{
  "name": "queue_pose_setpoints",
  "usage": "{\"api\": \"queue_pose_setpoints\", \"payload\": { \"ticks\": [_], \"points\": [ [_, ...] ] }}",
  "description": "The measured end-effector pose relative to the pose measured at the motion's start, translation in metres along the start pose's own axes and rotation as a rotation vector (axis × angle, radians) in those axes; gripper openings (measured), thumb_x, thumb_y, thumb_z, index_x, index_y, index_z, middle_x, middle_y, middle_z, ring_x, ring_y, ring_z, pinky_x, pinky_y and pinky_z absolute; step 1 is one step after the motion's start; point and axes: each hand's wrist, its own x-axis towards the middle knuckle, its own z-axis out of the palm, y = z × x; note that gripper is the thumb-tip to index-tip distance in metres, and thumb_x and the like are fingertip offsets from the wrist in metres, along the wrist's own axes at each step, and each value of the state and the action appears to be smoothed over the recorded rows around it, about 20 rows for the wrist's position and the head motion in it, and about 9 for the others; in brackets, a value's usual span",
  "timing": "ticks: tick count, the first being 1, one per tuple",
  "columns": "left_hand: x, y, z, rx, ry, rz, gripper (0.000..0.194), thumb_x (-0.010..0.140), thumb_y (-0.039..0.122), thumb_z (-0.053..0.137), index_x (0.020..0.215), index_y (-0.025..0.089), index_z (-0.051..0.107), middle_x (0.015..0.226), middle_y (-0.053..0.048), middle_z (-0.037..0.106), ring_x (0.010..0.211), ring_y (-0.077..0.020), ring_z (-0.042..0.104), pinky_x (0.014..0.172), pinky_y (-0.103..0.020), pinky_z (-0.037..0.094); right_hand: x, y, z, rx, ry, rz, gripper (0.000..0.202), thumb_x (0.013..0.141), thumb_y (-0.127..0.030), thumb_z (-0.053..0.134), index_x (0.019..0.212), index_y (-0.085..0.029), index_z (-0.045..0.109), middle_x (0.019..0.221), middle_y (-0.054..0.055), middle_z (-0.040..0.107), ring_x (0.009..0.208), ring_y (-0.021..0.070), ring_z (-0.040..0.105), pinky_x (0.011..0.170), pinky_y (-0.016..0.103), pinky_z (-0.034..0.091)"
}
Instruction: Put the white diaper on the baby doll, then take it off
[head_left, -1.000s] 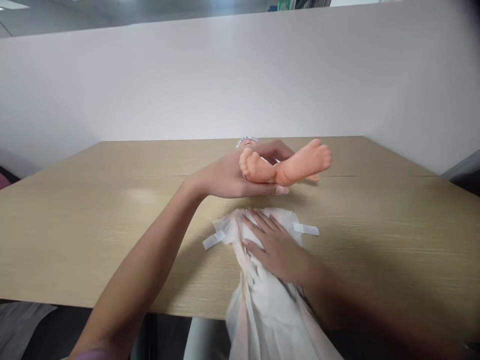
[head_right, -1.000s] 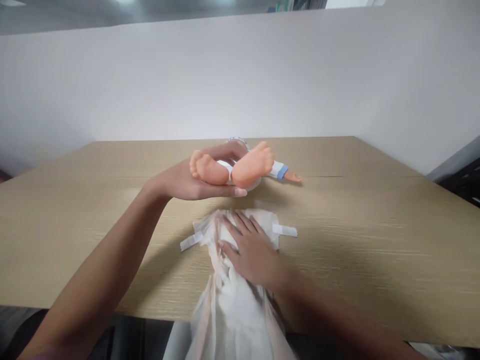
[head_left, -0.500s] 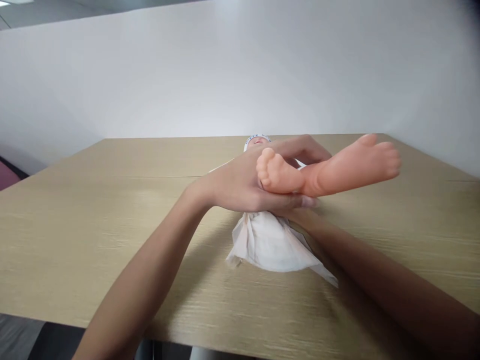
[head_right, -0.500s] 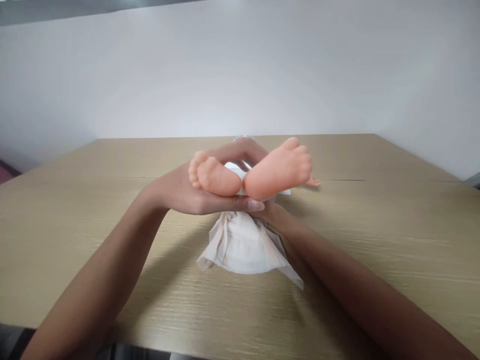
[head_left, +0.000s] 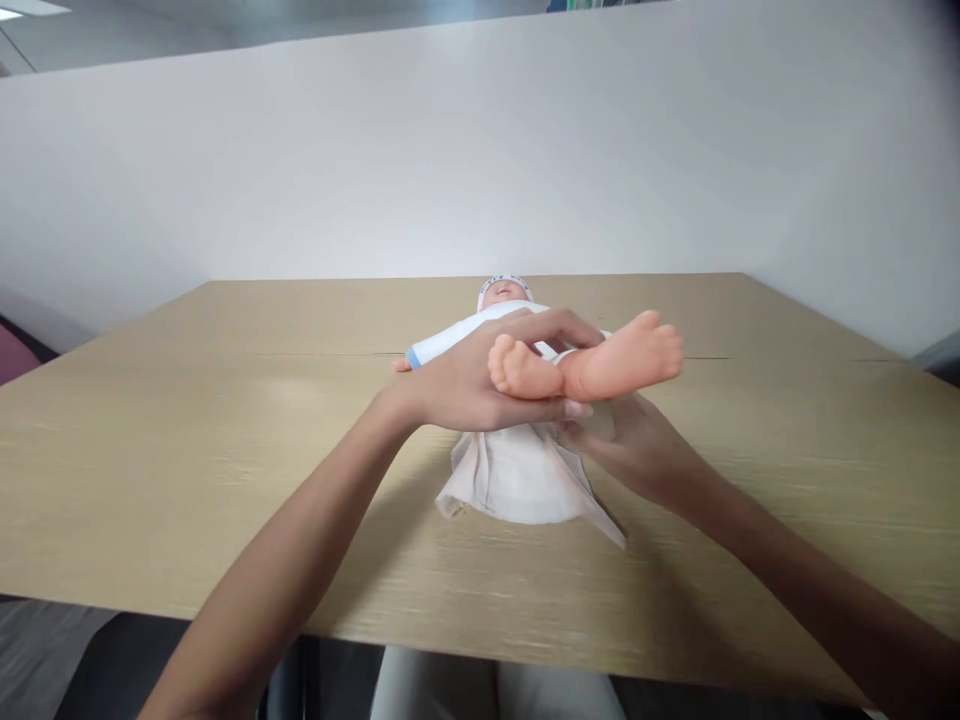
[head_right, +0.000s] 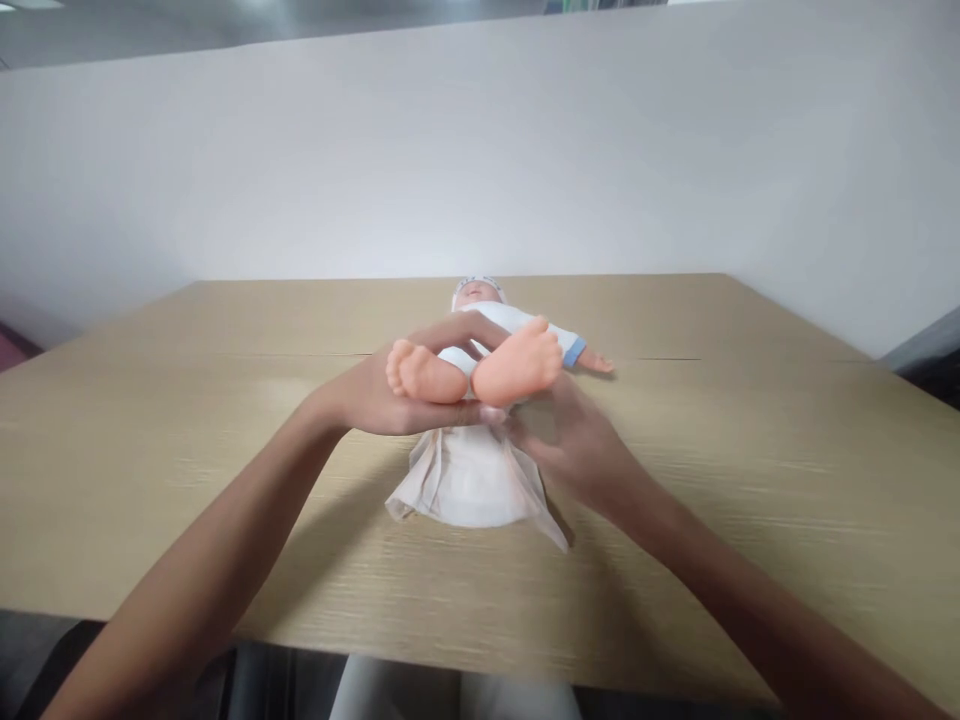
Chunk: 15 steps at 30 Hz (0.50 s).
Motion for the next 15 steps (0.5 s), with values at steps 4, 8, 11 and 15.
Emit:
{"api": "queue_pose_setpoints", "payload": {
  "ticks": [4,8,11,15],
  "points": [
    [-0.009,-0.003,0.020,0.014,0.009,0.025,0.041,0.092,0.037,0.084,0.127,0.022,0.071,0.129,-0.009,0.076,0.121,-0.0283,0.071,0.105,-0.044,0.058,-0.019,-0.016,-0.002,0.035,0.073,0.009,0.073,0.100,-0.047,0.075,0.163,-0.030,0.043,0.157,0.014,0.060,0.147,0.0375,0.059,0.121,0.059,0.054],
    [-0.023,-0.001,0.032,-0.009,0.003,0.024,0.038,0.094,0.035,0.081,0.129,0.024,0.070,0.136,-0.009,0.075,0.124,-0.0280,0.071,0.106,-0.044,0.057,-0.019,-0.018,-0.003,0.136,-0.008,-0.076,0.067,0.103,-0.035,0.066,0.166,-0.028,0.044,0.160,0.011,0.060,0.151,0.0320,0.056,0.126,0.052,0.051],
    [-0.042,0.004,0.028,0.090,0.021,-0.058,0.049,0.093,0.042,0.082,0.137,0.023,0.067,0.136,-0.010,0.074,0.124,-0.0281,0.070,0.104,-0.044,0.058,-0.020,-0.013,-0.014,0.108,-0.093,-0.127,0.069,0.104,-0.028,0.060,0.170,-0.025,0.040,0.160,0.013,0.061,0.147,0.0314,0.060,0.121,0.050,0.054],
    [-0.079,-0.001,0.015,0.335,-0.055,-0.100,0.039,0.096,0.041,0.076,0.130,0.022,0.070,0.127,-0.011,0.076,0.121,-0.0298,0.070,0.107,-0.047,0.057,-0.031,-0.003,-0.035,0.060,-0.217,-0.226,0.052,0.102,-0.022,0.054,0.153,-0.027,0.063,0.152,0.009,0.068,0.143,0.0297,0.064,0.121,0.048,0.053]
  ]
}}
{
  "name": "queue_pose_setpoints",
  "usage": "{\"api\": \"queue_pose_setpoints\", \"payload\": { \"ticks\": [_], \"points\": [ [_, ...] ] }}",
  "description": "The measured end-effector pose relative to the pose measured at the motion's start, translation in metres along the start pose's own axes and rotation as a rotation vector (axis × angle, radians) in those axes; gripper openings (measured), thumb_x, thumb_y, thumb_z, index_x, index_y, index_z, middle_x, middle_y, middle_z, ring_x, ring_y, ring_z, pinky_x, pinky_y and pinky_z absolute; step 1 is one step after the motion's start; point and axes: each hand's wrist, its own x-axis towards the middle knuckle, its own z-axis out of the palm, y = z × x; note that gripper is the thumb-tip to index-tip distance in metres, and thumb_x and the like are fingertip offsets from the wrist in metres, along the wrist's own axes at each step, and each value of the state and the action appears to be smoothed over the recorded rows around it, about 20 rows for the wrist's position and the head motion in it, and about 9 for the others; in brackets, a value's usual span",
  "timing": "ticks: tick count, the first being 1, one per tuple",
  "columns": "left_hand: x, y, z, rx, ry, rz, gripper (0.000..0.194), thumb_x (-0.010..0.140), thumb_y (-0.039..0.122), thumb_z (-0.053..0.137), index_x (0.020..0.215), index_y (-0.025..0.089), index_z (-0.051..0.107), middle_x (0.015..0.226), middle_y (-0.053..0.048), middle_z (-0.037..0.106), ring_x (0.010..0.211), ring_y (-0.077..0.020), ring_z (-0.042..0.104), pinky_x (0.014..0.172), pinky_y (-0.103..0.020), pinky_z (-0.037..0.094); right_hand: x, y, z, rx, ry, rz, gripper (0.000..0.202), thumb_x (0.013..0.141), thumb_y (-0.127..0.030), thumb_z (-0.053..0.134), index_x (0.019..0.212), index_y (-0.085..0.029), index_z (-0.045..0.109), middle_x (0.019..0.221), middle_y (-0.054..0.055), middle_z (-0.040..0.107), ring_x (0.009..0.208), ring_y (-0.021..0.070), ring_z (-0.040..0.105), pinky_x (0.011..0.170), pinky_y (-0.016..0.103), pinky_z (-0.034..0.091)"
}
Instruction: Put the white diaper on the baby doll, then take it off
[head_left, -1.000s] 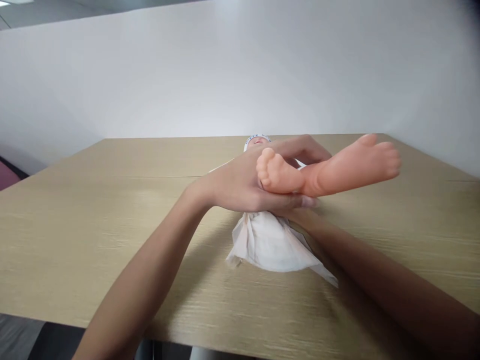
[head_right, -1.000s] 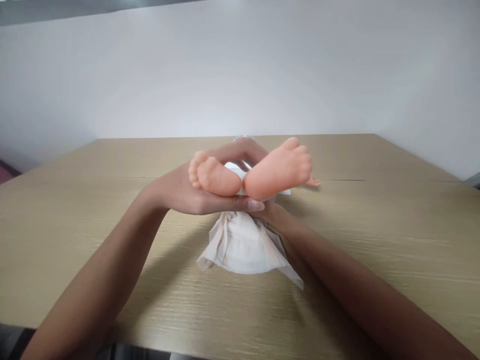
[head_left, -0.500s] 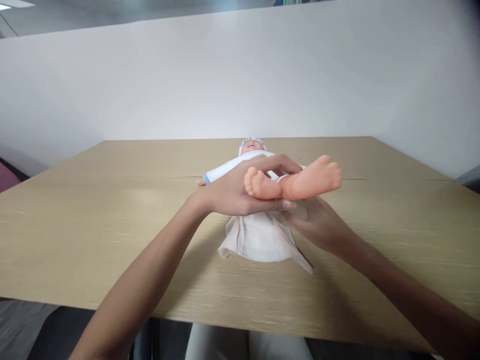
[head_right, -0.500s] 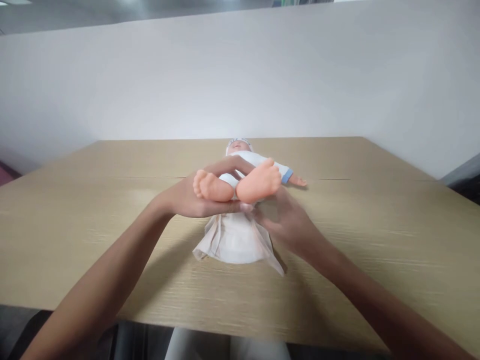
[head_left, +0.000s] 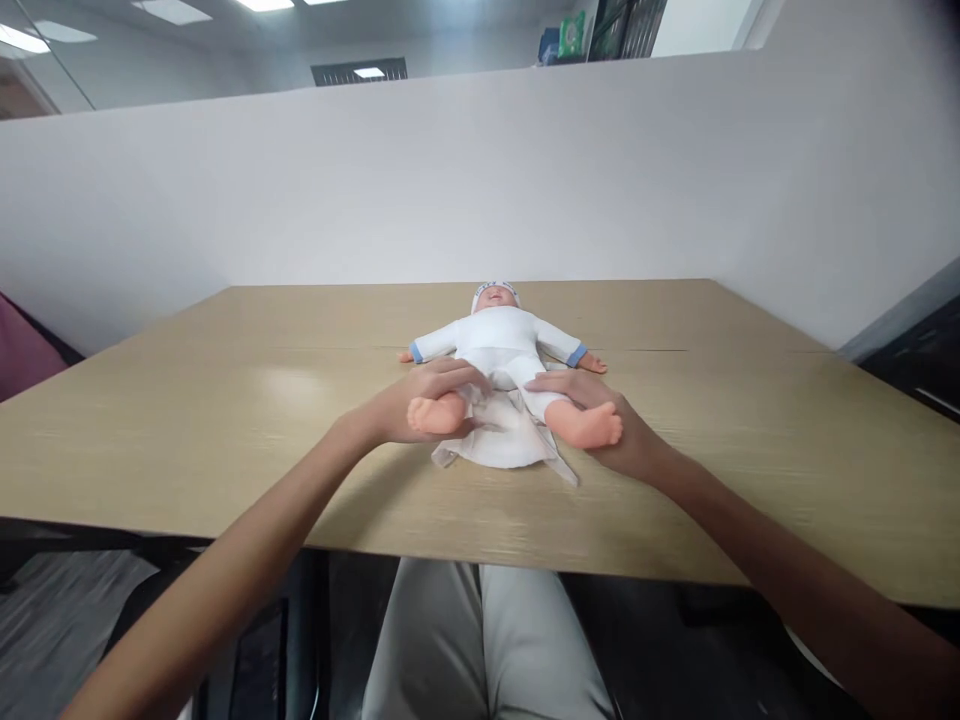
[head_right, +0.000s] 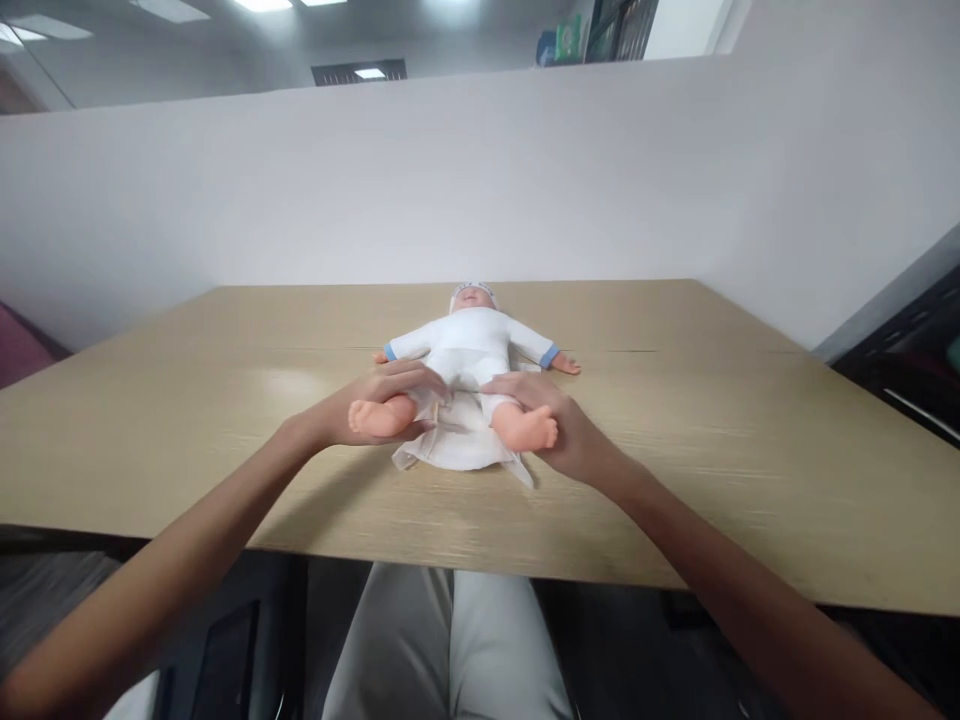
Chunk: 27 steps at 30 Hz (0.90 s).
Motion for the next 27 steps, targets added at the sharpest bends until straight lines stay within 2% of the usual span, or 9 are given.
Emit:
{"api": "queue_pose_setpoints", "payload": {
  "ticks": [3,7,12,15,17,20,22,25,27],
  "points": [
    [-0.029,-0.015,0.001,0.049,-0.071,0.029,0.032,0.099,0.031,0.071,0.129,0.022,0.072,0.136,-0.012,0.075,0.136,-0.0322,0.064,0.117,-0.051,0.053,-0.015,0.011,-0.003,-0.048,-0.070,-0.072,0.044,0.099,-0.017,0.052,0.137,-0.027,0.073,0.148,0.007,0.070,0.144,0.0277,0.062,0.123,0.047,0.051],
    [-0.055,-0.031,0.015,0.064,-0.116,0.021,0.056,0.090,0.020,0.074,0.145,0.024,0.066,0.150,-0.012,0.070,0.151,-0.0353,0.054,0.121,-0.056,0.053,-0.033,0.035,0.008,-0.207,-0.144,-0.158,0.048,0.100,-0.010,0.044,0.135,-0.026,0.073,0.150,0.009,0.069,0.150,0.0259,0.058,0.122,0.049,0.050],
    [-0.066,-0.037,0.032,0.119,-0.126,0.015,0.082,0.075,-0.001,0.065,0.153,0.025,0.062,0.157,-0.010,0.066,0.154,-0.0362,0.050,0.125,-0.063,0.047,-0.044,0.051,0.018,-0.246,-0.184,-0.144,0.049,0.106,-0.010,0.040,0.137,-0.026,0.074,0.153,0.009,0.068,0.153,0.0260,0.056,0.121,0.050,0.051],
    [-0.067,-0.039,0.034,0.136,-0.169,0.026,0.097,0.067,-0.006,0.059,0.159,0.026,0.055,0.164,-0.009,0.061,0.158,-0.0360,0.045,0.126,-0.062,0.045,-0.046,0.052,0.019,-0.234,-0.172,-0.144,0.052,0.106,-0.007,0.040,0.139,-0.028,0.074,0.152,0.008,0.069,0.152,0.0252,0.057,0.121,0.050,0.052],
    [-0.068,-0.040,0.033,0.133,-0.186,0.023,0.100,0.067,-0.007,0.058,0.160,0.027,0.053,0.165,-0.009,0.060,0.158,-0.0359,0.044,0.126,-0.062,0.045,-0.046,0.051,0.018,-0.202,-0.173,-0.127,0.051,0.107,-0.008,0.042,0.141,-0.030,0.074,0.152,0.007,0.070,0.151,0.0241,0.059,0.122,0.049,0.053],
    [-0.067,-0.039,0.030,0.108,-0.205,0.019,0.094,0.074,-0.006,0.060,0.162,0.027,0.052,0.165,-0.009,0.060,0.158,-0.0347,0.043,0.127,-0.060,0.044,-0.045,0.054,0.015,-0.105,-0.179,-0.074,0.043,0.111,-0.017,0.046,0.140,-0.032,0.075,0.153,0.006,0.069,0.147,0.0228,0.062,0.123,0.045,0.054],
    [-0.066,-0.035,0.027,0.079,-0.217,-0.016,0.080,0.087,-0.002,0.058,0.161,0.027,0.054,0.165,-0.008,0.060,0.158,-0.0323,0.043,0.127,-0.057,0.044,-0.042,0.056,0.012,-0.040,-0.181,-0.028,0.043,0.114,-0.021,0.043,0.139,-0.034,0.076,0.152,0.005,0.070,0.144,0.0218,0.065,0.122,0.043,0.055],
    [-0.061,-0.023,0.023,0.030,-0.225,-0.098,0.054,0.107,0.011,0.045,0.156,0.027,0.060,0.162,-0.007,0.062,0.154,-0.0302,0.045,0.126,-0.054,0.044,-0.036,0.054,0.005,0.029,-0.214,0.048,0.047,0.115,-0.024,0.037,0.137,-0.037,0.076,0.150,0.001,0.071,0.141,0.0215,0.067,0.124,0.045,0.054],
    [-0.057,-0.013,0.023,0.013,-0.225,-0.160,0.043,0.112,0.027,0.045,0.151,0.027,0.063,0.157,-0.008,0.064,0.149,-0.0323,0.047,0.125,-0.054,0.044,-0.031,0.044,0.002,0.042,-0.250,0.118,0.040,0.116,-0.033,0.042,0.140,-0.036,0.073,0.149,0.002,0.072,0.141,0.0247,0.067,0.126,0.050,0.051]
  ]
}}
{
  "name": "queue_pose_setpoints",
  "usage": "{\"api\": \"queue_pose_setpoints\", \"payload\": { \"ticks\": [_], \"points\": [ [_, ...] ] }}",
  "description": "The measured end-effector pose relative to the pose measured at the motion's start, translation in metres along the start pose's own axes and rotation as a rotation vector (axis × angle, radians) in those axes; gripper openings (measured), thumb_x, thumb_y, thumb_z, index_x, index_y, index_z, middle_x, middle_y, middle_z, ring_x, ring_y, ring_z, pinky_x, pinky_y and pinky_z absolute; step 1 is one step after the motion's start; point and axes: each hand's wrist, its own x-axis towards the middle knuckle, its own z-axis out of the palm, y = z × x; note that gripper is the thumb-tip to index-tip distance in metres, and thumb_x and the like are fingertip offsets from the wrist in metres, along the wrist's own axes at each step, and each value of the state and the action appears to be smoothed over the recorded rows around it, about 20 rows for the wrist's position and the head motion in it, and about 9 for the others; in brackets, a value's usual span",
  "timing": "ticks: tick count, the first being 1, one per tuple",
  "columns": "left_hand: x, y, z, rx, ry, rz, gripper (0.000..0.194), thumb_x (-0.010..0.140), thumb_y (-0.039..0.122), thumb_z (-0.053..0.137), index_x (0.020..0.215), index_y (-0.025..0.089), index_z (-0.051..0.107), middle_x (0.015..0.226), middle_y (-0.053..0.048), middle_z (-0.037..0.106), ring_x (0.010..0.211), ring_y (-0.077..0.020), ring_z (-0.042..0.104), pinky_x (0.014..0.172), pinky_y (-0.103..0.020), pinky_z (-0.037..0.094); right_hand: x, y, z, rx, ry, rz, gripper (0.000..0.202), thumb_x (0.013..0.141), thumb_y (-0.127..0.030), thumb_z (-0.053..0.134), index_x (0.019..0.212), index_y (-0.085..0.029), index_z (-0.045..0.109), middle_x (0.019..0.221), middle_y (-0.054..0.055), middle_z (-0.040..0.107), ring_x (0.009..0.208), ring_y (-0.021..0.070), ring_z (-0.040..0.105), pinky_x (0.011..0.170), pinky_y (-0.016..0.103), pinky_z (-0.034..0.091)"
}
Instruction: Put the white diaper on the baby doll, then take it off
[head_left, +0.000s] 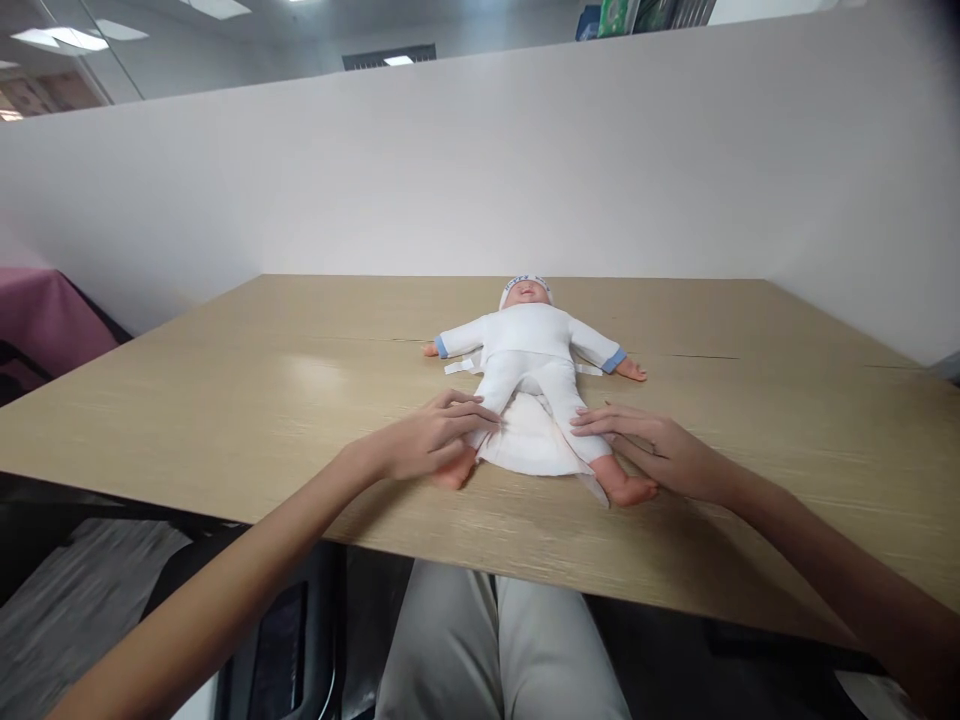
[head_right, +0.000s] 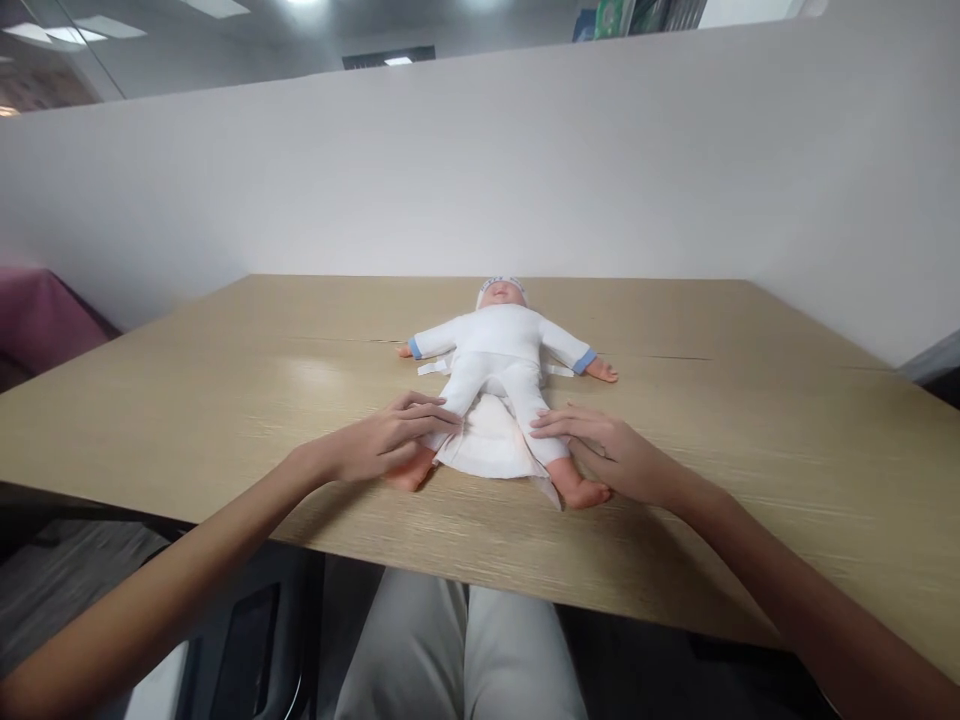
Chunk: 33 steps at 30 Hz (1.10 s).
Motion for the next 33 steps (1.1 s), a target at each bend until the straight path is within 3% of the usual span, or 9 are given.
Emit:
{"api": "queue_pose_setpoints", "payload": {
  "ticks": [2,5,8,14,17,21,23,28,33],
  "points": [
    [0.003,0.009,0.002,-0.008,0.013,-0.068,0.043,0.109,0.050,0.057,0.145,0.027,0.064,0.151,-0.008,0.067,0.141,-0.0353,0.050,0.119,-0.053,0.047,0.001,-0.014,0.001,-0.039,-0.011,0.069,0.038,0.113,-0.045,0.052,0.146,-0.033,0.068,0.149,0.006,0.071,0.141,0.0303,0.066,0.123,0.056,0.052],
    [0.009,0.016,0.012,0.032,0.057,-0.133,0.063,0.091,0.070,0.077,0.134,0.026,0.065,0.141,-0.009,0.068,0.132,-0.0377,0.051,0.110,-0.051,0.050,0.000,-0.035,0.016,-0.228,0.013,0.062,0.062,0.102,-0.062,0.068,0.154,-0.029,0.060,0.152,0.013,0.066,0.143,0.0389,0.061,0.120,0.065,0.052],
    [0.015,0.018,0.024,0.144,0.089,-0.146,0.058,0.087,0.060,0.083,0.127,0.022,0.064,0.136,-0.011,0.066,0.127,-0.0382,0.050,0.110,-0.052,0.048,-0.004,-0.044,0.040,-0.435,0.089,-0.003,0.072,0.099,-0.063,0.072,0.157,-0.022,0.059,0.151,0.017,0.065,0.143,0.0421,0.059,0.128,0.070,0.041],
    [0.022,0.018,0.034,0.242,0.149,-0.182,0.021,0.094,0.026,0.068,0.114,0.021,0.064,0.125,-0.011,0.066,0.115,-0.0332,0.052,0.105,-0.049,0.048,0.000,-0.048,0.063,-0.619,0.259,0.004,0.040,0.103,-0.018,0.060,0.140,-0.020,0.073,0.137,0.017,0.070,0.131,0.0384,0.064,0.121,0.061,0.049],
    [0.023,0.015,0.031,0.154,0.208,-0.205,0.014,0.096,0.023,0.063,0.110,0.022,0.064,0.114,-0.008,0.070,0.111,-0.0314,0.054,0.103,-0.047,0.048,0.006,-0.049,0.058,-0.603,0.288,0.029,0.037,0.102,-0.011,0.053,0.129,-0.021,0.077,0.122,0.015,0.073,0.120,0.0360,0.068,0.109,0.054,0.055],
    [0.032,0.007,0.020,-0.047,0.381,-0.255,0.015,0.105,0.030,0.053,0.111,0.023,0.065,0.105,-0.006,0.072,0.106,-0.0281,0.061,0.096,-0.043,0.050,0.019,-0.043,0.045,-0.448,0.316,0.133,0.030,0.105,-0.016,0.048,0.115,-0.020,0.076,0.103,0.010,0.072,0.091,0.0290,0.069,0.081,0.042,0.055],
    [0.042,0.001,0.010,-0.123,0.454,-0.241,0.020,0.108,0.035,0.050,0.107,0.022,0.066,0.109,-0.007,0.072,0.105,-0.0262,0.064,0.096,-0.041,0.050,0.030,-0.037,0.036,-0.341,0.368,0.147,0.028,0.106,-0.018,0.047,0.114,-0.021,0.074,0.105,0.010,0.071,0.093,0.0280,0.069,0.081,0.040,0.054],
    [0.080,-0.021,-0.019,-0.229,0.547,-0.245,0.028,0.107,0.044,0.051,0.103,0.021,0.068,0.116,-0.007,0.069,0.112,-0.0257,0.063,0.103,-0.040,0.048,0.072,-0.018,0.012,-0.134,0.480,0.072,0.030,0.111,-0.036,0.047,0.124,-0.021,0.069,0.135,0.012,0.070,0.128,0.0296,0.065,0.110,0.042,0.049],
    [0.119,-0.060,-0.033,-0.445,0.494,-0.351,0.036,0.106,0.055,0.053,0.094,0.022,0.060,0.096,-0.002,0.064,0.091,-0.0205,0.058,0.087,-0.033,0.047,0.114,0.012,-0.008,0.037,0.401,0.350,0.040,0.109,-0.054,0.047,0.105,-0.023,0.072,0.099,0.007,0.076,0.095,0.0277,0.068,0.090,0.041,0.051]
  ]
}}
